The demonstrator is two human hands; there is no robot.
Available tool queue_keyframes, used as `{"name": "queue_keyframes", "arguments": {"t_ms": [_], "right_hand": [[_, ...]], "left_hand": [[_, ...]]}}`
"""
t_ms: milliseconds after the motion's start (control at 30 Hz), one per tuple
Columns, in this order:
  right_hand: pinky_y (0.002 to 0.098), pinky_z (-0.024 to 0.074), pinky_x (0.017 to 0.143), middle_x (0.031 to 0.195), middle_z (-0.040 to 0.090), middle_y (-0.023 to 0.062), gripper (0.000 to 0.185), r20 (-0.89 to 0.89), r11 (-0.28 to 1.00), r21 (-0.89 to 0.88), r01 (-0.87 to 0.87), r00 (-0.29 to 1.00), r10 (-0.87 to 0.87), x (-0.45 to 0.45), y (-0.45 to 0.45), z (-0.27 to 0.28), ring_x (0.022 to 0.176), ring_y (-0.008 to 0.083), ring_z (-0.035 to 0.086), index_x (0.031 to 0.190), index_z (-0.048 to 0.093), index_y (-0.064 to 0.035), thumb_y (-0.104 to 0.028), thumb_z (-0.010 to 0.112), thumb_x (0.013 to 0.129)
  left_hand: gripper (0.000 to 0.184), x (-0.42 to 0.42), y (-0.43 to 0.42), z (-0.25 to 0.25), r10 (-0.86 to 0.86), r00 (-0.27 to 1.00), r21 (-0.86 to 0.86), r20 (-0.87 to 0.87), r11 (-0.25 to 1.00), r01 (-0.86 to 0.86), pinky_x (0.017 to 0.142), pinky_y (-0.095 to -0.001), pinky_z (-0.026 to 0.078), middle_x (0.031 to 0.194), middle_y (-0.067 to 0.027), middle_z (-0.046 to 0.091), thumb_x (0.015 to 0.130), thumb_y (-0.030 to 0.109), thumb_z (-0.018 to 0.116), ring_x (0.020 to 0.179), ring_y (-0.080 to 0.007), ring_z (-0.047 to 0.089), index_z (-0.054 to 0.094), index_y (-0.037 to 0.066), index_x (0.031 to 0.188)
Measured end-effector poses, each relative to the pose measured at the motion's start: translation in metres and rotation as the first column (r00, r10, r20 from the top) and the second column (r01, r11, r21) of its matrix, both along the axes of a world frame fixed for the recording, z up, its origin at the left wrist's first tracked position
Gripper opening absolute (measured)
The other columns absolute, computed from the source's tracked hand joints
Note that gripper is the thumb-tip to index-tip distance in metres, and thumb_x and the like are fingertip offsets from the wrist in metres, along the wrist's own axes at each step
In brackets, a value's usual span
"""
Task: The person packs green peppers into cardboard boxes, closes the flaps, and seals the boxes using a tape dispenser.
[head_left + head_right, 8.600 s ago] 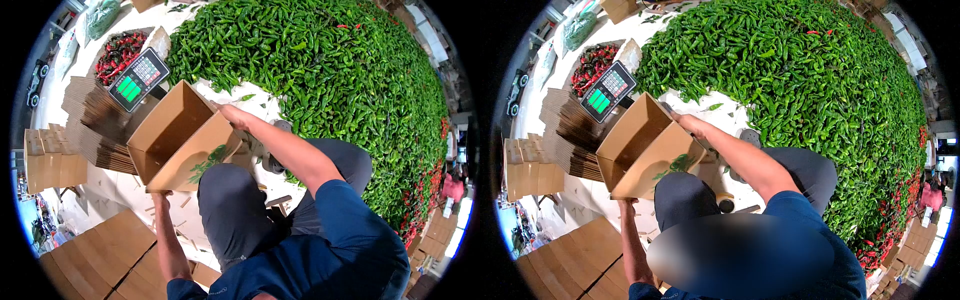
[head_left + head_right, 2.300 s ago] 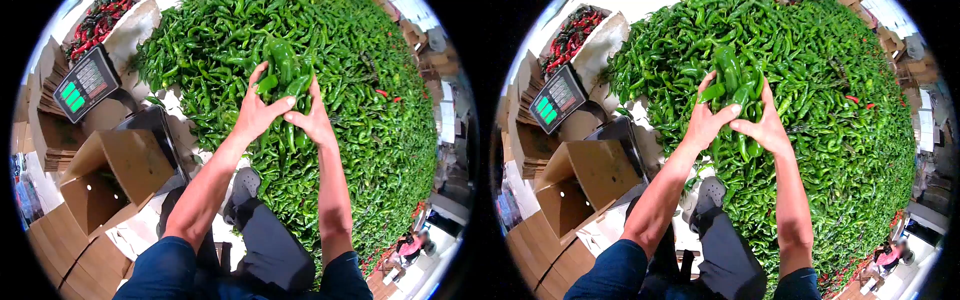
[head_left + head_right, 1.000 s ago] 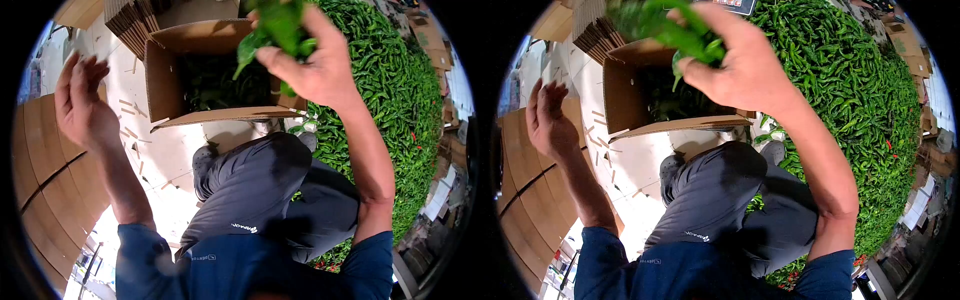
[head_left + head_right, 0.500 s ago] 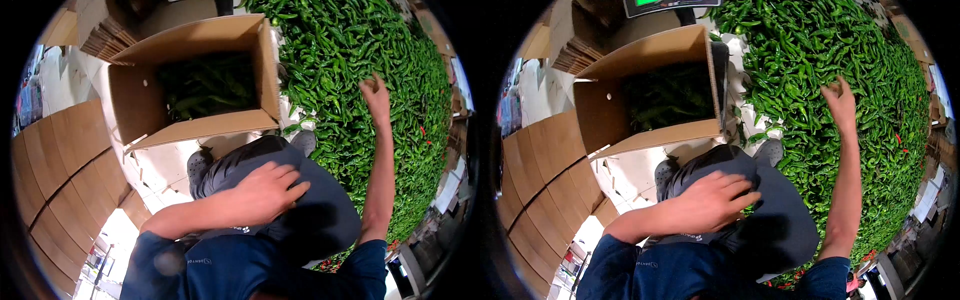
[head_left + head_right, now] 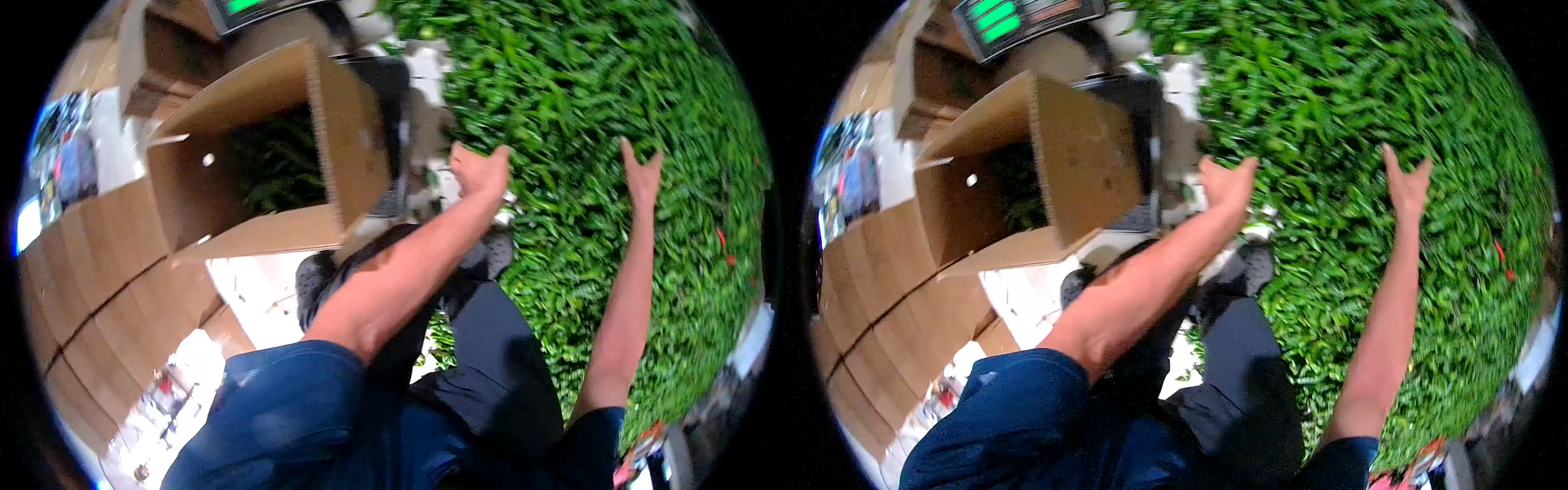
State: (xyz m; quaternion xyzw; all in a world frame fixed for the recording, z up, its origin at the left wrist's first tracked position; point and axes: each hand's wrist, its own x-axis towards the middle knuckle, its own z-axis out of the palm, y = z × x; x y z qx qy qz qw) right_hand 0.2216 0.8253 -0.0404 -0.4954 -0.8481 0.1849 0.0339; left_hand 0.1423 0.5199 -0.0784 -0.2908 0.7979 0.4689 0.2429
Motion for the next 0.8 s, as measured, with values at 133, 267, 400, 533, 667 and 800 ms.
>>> {"name": "queue_keyframes", "arguments": {"t_ms": [133,267,400,533,667,800], "right_hand": [[0.0573,0.0295,0.119,0.161,0.032,0.0249,0.134,0.239,0.98,0.191,0.047,0.967,-0.093,-0.02,-0.002,-0.045,0.148,0.0425,0.031,0.16,0.019,0.0015,-0.075,0.078,0.068],[0.0608,0.0389,0.111,0.158,0.039,0.0237,0.118,0.275,0.984,0.172,0.045,0.957,-0.092,-0.024,-0.047,-0.018,0.141,0.042,0.042,0.16,0.024,-0.0041,-0.064,0.08,0.074],[0.0484,0.0344,0.118,0.163,0.03,0.0246,0.11,0.085,0.984,0.1,-0.148,0.986,0.14,0.0,-0.02,-0.035,0.146,0.0413,0.037,0.161,0.016,0.0009,-0.043,0.081,0.083],[0.0519,0.0394,0.113,0.167,0.023,0.0191,0.115,0.045,0.972,-0.229,-0.053,0.997,0.065,0.005,0.004,-0.024,0.148,0.0385,0.035,0.164,0.01,-0.0111,-0.05,0.081,0.082],[0.0592,0.0409,0.112,0.169,0.016,0.0161,0.116,0.025,0.879,-0.473,0.056,0.998,-0.049,-0.005,-0.001,-0.002,0.15,0.0414,0.029,0.165,0.008,-0.0195,-0.058,0.079,0.082],[0.0519,0.05,0.107,0.169,0.014,0.0192,0.113,0.037,0.819,-0.574,0.009,0.999,0.015,0.003,-0.037,0.001,0.147,0.0376,0.036,0.165,0.009,-0.0177,-0.056,0.078,0.084]], "left_hand": [[0.11,-0.017,-0.011,-0.009,0.069,0.995,-0.15,0.075,0.987,-0.058,0.108,-0.0571,0.042,0.15,-0.0251,0.041,0.073,0.05,0.084,0.133,-0.0448,0.048,0.027,0.004,0.156],[0.118,-0.021,-0.013,-0.037,-0.011,0.991,0.241,0.134,0.97,-0.022,0.117,-0.0411,0.037,0.154,-0.0299,0.04,0.073,0.052,0.084,0.14,-0.042,0.044,0.024,-0.005,0.157],[0.121,-0.032,-0.006,-0.011,-0.228,0.971,0.252,0.068,0.946,0.205,0.115,-0.0425,0.039,0.158,-0.024,0.037,0.071,0.056,0.084,0.141,-0.0408,0.043,0.021,0.004,0.16],[0.126,-0.04,-0.006,-0.034,-0.22,0.972,0.197,0.079,0.96,0.201,0.112,-0.055,0.039,0.161,-0.0177,0.035,0.069,0.061,0.081,0.141,-0.0424,0.042,0.009,0.02,0.164],[0.129,-0.057,-0.01,-0.036,-0.362,0.927,0.234,0.103,0.914,0.331,0.111,-0.0509,0.041,0.158,-0.0214,0.04,0.071,0.067,0.078,0.138,-0.0413,0.047,0.003,0.021,0.165],[0.137,-0.054,0.002,-0.053,-0.417,0.906,0.432,-0.077,0.805,0.407,0.114,-0.0445,0.041,0.157,-0.0289,0.039,0.066,0.068,0.083,0.141,-0.0392,0.046,0.008,0.011,0.164]]}}
